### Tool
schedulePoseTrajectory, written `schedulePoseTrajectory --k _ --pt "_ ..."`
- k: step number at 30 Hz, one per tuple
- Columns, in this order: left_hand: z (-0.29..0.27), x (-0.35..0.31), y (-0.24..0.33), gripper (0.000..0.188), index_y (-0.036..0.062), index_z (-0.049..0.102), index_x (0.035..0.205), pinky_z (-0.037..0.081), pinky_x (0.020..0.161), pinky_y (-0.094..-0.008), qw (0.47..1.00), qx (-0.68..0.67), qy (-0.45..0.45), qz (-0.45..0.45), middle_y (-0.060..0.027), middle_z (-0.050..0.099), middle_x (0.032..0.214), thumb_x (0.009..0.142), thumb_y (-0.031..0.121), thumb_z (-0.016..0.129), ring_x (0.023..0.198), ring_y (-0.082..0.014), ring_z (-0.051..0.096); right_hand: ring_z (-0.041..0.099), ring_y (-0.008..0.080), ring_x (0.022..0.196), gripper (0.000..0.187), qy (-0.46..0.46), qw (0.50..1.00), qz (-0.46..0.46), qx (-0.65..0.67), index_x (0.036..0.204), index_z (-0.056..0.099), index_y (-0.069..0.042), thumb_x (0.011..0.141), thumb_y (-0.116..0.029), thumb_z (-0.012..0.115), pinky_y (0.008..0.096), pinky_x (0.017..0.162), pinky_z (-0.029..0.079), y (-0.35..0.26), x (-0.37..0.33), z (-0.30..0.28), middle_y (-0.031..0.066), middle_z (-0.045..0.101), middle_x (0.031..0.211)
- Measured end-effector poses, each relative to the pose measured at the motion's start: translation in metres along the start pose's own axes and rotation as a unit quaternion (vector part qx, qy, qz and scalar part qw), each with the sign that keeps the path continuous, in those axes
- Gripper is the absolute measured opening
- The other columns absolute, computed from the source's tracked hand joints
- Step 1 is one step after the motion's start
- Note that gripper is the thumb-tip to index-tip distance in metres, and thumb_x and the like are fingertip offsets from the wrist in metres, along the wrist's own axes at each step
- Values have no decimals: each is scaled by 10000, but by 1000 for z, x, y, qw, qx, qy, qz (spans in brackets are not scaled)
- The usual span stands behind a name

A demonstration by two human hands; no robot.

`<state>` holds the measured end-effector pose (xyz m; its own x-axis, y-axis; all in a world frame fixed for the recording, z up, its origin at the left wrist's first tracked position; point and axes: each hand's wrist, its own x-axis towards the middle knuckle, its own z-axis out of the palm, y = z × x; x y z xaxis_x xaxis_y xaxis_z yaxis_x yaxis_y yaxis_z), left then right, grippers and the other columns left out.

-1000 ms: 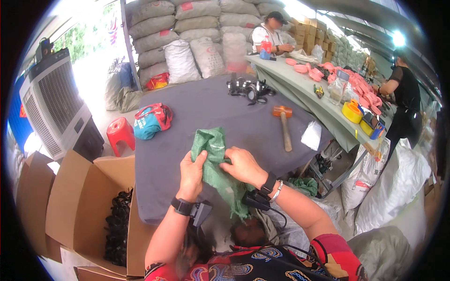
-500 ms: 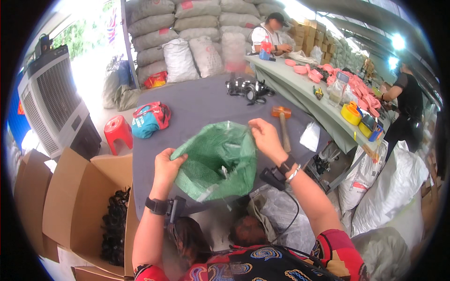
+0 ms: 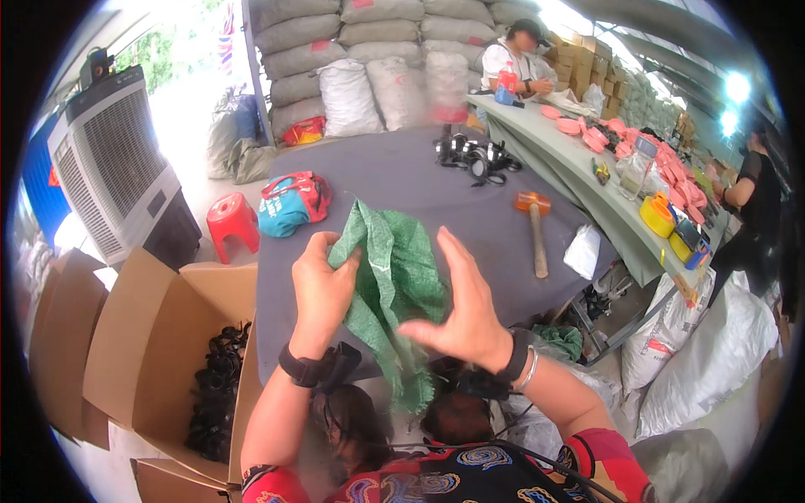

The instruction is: Sorting plastic components and packing them into bags in a warehouse setting.

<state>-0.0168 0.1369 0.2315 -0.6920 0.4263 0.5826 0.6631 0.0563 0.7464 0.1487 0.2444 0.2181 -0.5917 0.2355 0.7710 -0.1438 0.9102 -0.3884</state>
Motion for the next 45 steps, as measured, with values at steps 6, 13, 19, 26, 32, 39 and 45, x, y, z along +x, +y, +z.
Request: schedulePoseTrajectory --k 6,13,19,26,32,39,45 --pt "-3 -2 -11 251 -8 580 954 482 630 -336 999 -9 -45 13 -171 643 736 722 47 656 679 -250 646 600 229 836 188 -122 946 -222 -204 896 597 -59 737 -152 633 526 954 362 -2 -21 33 85 609 845" --pt "-22 -15 -27 297 -1 578 977 492 649 -342 994 77 -75 9 -179 649 780 690 -6 651 706 -267 652 601 214 595 72 -226 895 5 -384 754 589 -49 713 -104 566 415 722 430 39 -32 9 97 590 687" --pt "-13 -21 1 246 -15 585 954 487 633 -330 997 29 -69 -18 -180 639 741 730 42 670 669 -227 638 619 331 732 202 -160 957 116 212 1005 540 46 834 -47 486 388 651 504 -33 -28 11 183 605 831" --pt "9 -73 49 305 0 556 1038 476 741 -292 966 -104 -235 -6 -96 635 880 739 -18 614 849 -133 592 609 297 860 355 -15 965 99 244 1129 483 28 824 -134 564 368 799 465 65 -48 94 169 598 1075" --pt "31 -123 77 391 29 490 1155 493 734 -381 923 -150 -353 20 -225 620 899 767 2 536 867 -367 619 607 291 869 355 -74 971 22 228 1132 484 28 826 -134 563 364 801 465 58 -11 95 166 598 1075" --pt "24 -123 70 397 32 470 1167 488 643 -420 919 -63 -383 69 -221 620 735 776 34 539 727 -399 606 605 283 878 355 -120 970 3 212 1136 486 27 829 -135 561 360 802 465 58 -13 105 161 599 1075" --pt "27 -135 65 431 -1 450 1211 464 811 -373 871 -218 -440 -7 -234 610 981 791 38 538 944 -358 599 603 277 886 356 -146 969 -12 200 1139 487 27 831 -136 560 356 804 465 57 -14 111 158 600 1075"
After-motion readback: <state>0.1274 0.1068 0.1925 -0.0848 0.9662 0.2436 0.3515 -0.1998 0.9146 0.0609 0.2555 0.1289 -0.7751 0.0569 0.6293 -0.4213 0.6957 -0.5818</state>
